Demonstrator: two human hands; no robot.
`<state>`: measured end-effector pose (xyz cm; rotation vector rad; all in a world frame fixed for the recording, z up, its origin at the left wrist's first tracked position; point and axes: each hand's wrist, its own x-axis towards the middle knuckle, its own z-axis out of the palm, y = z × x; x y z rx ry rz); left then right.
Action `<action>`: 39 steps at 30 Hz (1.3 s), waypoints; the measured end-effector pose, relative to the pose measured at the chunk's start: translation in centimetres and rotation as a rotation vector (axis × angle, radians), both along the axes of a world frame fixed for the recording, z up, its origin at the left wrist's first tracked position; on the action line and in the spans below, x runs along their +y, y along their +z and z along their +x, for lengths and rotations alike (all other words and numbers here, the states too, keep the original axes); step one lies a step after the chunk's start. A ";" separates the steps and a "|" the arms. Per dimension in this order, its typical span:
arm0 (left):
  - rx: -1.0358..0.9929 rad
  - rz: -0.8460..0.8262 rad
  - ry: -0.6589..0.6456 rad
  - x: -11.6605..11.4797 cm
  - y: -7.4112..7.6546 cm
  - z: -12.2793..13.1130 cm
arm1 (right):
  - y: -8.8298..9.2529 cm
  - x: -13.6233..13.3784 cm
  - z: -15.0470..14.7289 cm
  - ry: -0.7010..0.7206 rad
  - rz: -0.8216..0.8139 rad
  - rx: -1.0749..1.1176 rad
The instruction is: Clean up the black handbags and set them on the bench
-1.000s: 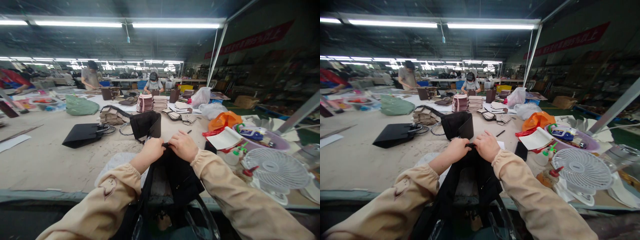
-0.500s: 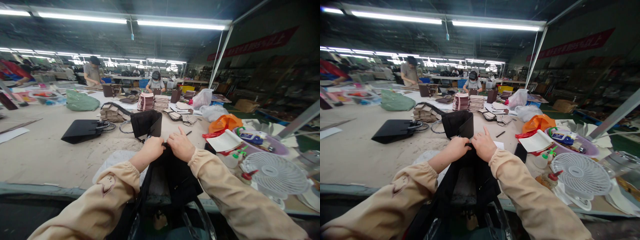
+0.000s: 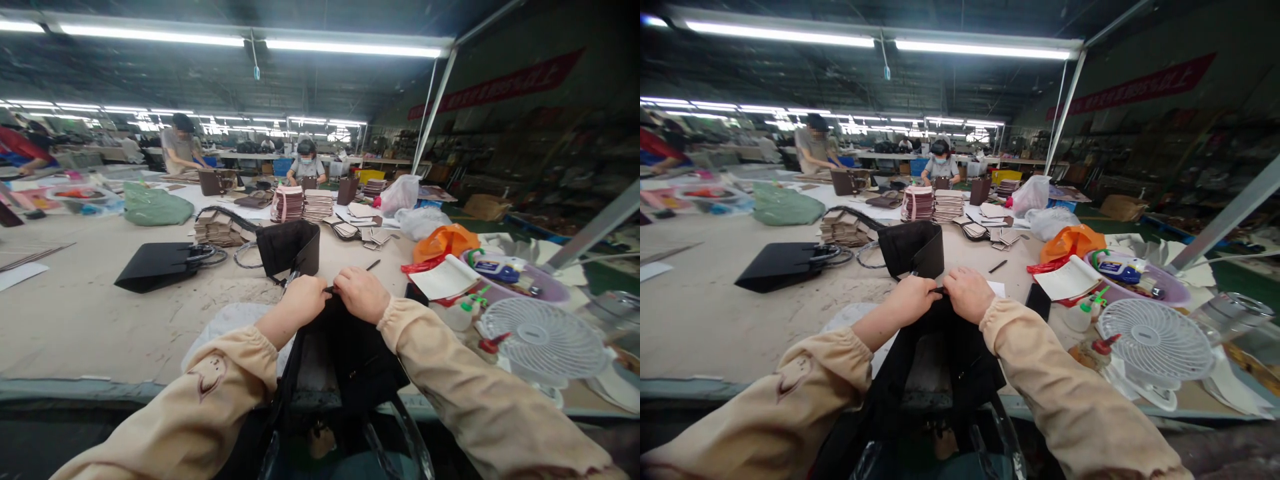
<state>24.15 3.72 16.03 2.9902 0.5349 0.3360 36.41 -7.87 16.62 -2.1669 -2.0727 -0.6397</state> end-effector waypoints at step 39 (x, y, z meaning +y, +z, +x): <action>-0.030 -0.162 -0.026 0.1 0.0 0.6 | 0.3 0.0 2.2 -0.094 -0.119 0.371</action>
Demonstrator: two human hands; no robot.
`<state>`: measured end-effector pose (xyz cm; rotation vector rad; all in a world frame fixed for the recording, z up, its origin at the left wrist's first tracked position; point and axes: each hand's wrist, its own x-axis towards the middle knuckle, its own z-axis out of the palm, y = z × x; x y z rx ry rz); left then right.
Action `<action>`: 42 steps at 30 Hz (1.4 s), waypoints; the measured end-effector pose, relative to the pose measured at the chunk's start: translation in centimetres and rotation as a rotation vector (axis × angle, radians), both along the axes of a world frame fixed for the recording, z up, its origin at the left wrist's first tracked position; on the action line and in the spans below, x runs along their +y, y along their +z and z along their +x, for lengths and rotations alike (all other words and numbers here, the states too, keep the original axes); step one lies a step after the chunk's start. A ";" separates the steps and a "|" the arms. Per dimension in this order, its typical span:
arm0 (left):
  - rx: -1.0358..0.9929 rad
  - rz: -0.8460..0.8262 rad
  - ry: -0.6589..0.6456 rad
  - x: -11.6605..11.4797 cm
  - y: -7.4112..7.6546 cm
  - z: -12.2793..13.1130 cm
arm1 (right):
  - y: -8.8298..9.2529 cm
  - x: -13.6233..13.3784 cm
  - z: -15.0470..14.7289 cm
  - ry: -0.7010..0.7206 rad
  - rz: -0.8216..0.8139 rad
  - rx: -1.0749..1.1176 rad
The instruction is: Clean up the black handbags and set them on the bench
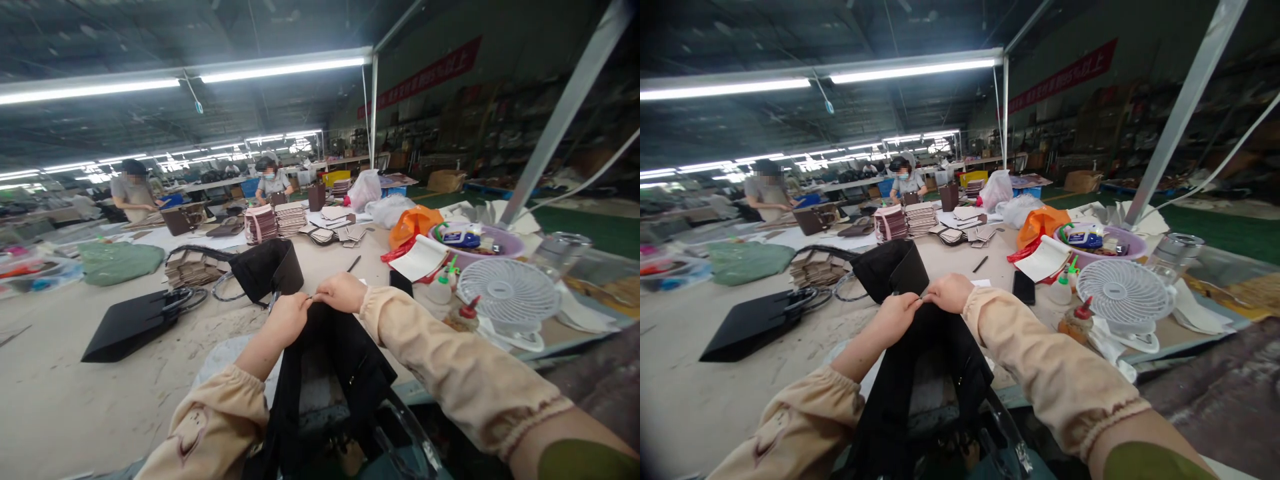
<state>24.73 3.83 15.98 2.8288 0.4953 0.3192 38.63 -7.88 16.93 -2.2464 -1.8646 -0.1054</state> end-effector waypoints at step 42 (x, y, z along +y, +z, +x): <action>-0.349 -0.582 0.155 -1.0 0.5 -3.2 | 0.7 0.8 -1.5 -0.063 -0.050 -0.097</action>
